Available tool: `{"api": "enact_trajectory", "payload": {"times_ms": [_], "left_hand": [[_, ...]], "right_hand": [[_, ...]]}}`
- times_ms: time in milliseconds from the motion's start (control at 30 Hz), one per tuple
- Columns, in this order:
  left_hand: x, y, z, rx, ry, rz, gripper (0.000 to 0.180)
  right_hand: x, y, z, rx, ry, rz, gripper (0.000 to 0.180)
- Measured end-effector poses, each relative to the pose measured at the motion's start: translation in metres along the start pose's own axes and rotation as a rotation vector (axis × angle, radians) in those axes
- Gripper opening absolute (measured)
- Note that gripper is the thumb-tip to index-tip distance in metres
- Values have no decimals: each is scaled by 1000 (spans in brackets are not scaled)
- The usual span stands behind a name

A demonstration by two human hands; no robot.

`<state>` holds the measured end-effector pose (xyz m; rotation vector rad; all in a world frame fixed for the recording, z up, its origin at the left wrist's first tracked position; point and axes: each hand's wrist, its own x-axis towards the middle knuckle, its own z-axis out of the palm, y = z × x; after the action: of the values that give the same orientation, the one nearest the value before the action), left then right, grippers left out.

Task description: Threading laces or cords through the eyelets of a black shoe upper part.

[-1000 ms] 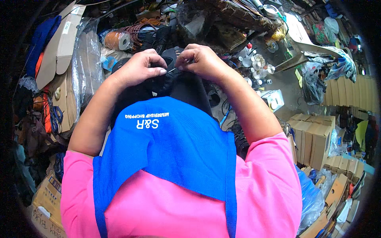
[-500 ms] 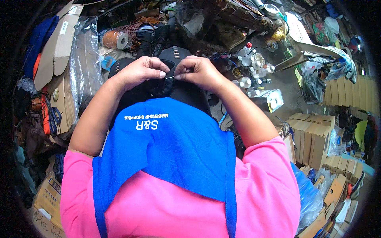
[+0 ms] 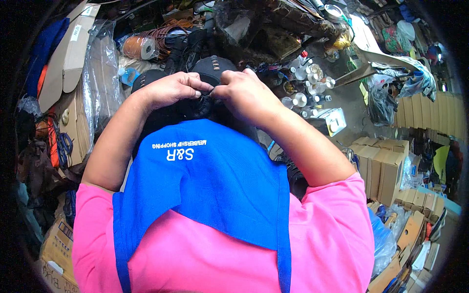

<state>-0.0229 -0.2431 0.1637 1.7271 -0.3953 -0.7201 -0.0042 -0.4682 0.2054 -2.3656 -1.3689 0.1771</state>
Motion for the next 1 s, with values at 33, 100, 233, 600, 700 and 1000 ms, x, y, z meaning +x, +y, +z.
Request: {"api": "enact_trajectory", "payload": {"times_ms": [33, 100, 233, 600, 700, 1000], "left_hand": [[-1, 2, -1, 35, -5, -12, 39], [-1, 8, -2, 71, -17, -21, 39], [0, 6, -4, 35, -71, 7, 36], [3, 2, -8, 227, 236, -8, 14], [6, -2, -4, 324, 310, 43, 15], [-69, 1, 33, 618, 498, 10, 40]], "right_hand": [[5, -6, -6, -120, -52, -48, 8], [14, -14, -15, -242, -104, -88, 11], [35, -9, -19, -290, -247, -159, 14], [47, 20, -13, 58, -352, -75, 15], [45, 26, 2, 218, -353, 51, 14], [6, 45, 3, 741, -153, 391, 28]]}}
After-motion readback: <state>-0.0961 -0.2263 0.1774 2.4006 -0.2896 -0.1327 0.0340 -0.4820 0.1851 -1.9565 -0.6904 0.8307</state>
